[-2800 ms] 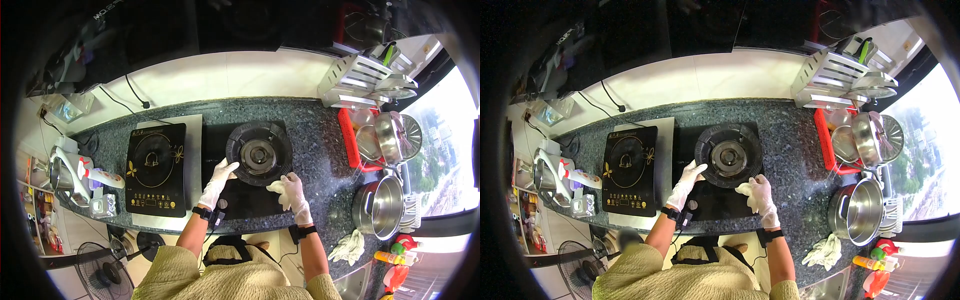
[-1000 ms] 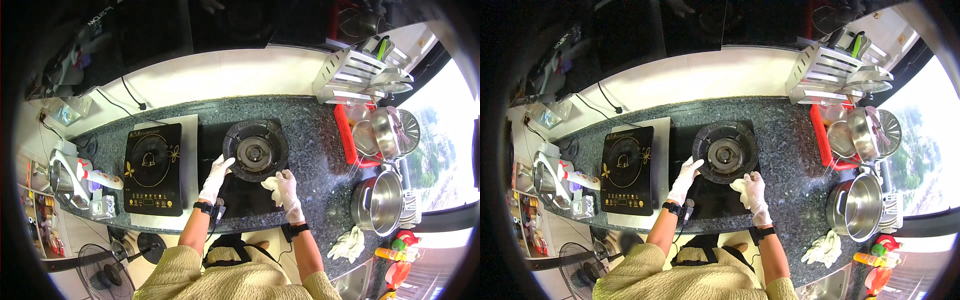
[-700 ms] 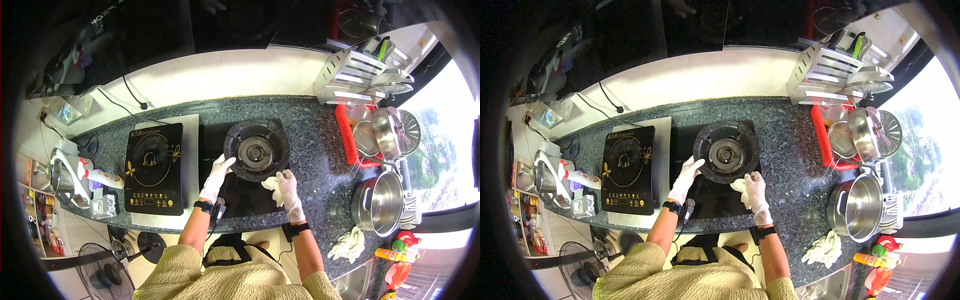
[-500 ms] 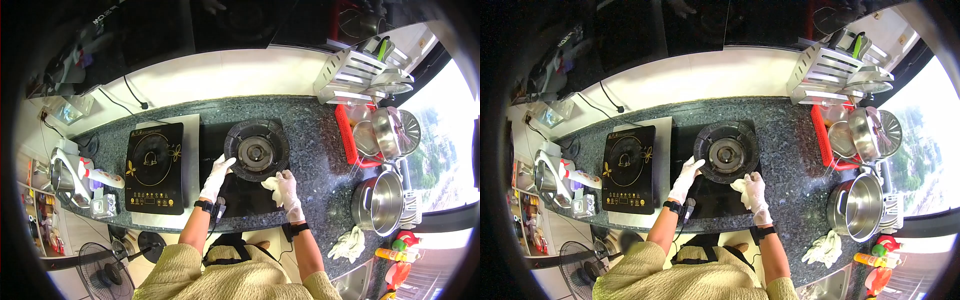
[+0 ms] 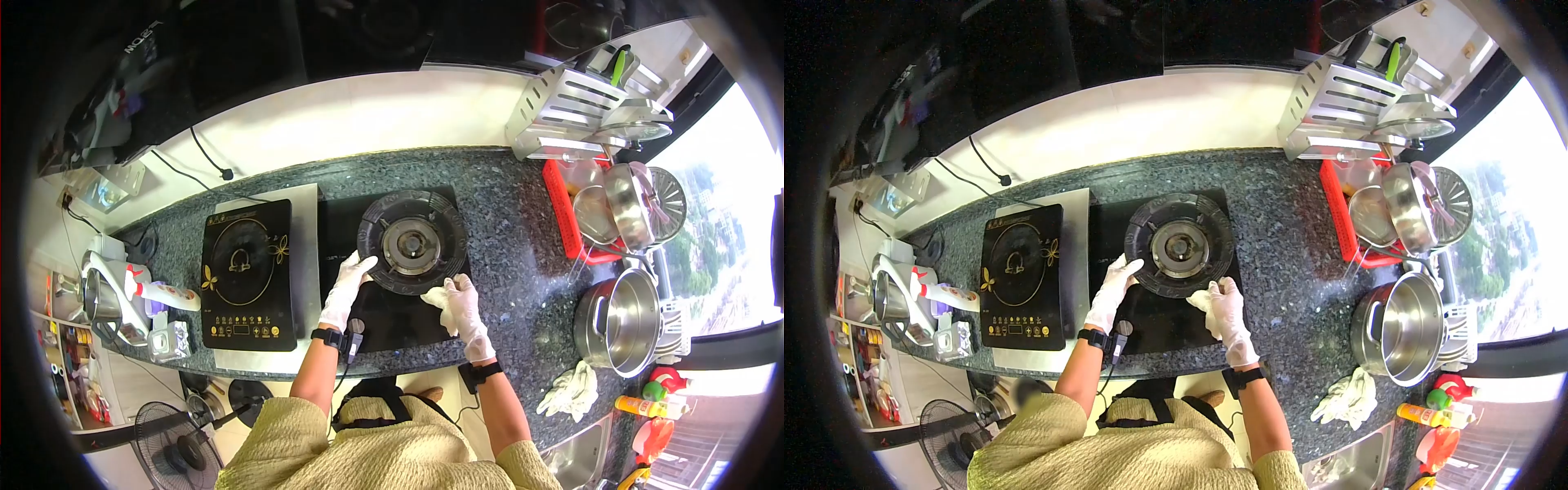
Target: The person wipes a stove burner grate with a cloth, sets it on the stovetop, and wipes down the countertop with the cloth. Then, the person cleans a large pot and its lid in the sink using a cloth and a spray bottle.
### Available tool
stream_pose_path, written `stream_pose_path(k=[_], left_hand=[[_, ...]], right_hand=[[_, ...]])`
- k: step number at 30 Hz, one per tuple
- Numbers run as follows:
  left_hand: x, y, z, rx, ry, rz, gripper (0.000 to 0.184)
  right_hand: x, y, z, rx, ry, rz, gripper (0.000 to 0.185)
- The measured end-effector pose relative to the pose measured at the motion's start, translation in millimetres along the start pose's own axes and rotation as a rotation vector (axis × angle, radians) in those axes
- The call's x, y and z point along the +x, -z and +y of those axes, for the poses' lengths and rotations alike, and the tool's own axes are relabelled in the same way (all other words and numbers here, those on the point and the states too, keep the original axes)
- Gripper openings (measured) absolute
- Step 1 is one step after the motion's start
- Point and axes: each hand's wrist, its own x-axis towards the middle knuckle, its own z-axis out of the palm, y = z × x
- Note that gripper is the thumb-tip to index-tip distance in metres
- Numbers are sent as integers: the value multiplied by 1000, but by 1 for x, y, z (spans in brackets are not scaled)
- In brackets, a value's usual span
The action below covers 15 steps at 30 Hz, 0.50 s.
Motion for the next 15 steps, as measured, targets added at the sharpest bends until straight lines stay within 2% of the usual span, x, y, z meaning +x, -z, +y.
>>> stream_pose_path(k=[2,5,15], left_hand=[[0,2,-2,2,0,6,42],[11,8,-11,-22,-40,14,41],[2,1,-2,43,-32,27,38]], right_hand=[[-1,1,-3,-57,16,-1,10],[-1,-1,2,46,-54,-12,12],[1,-1,3,102,-36,-31,9]])
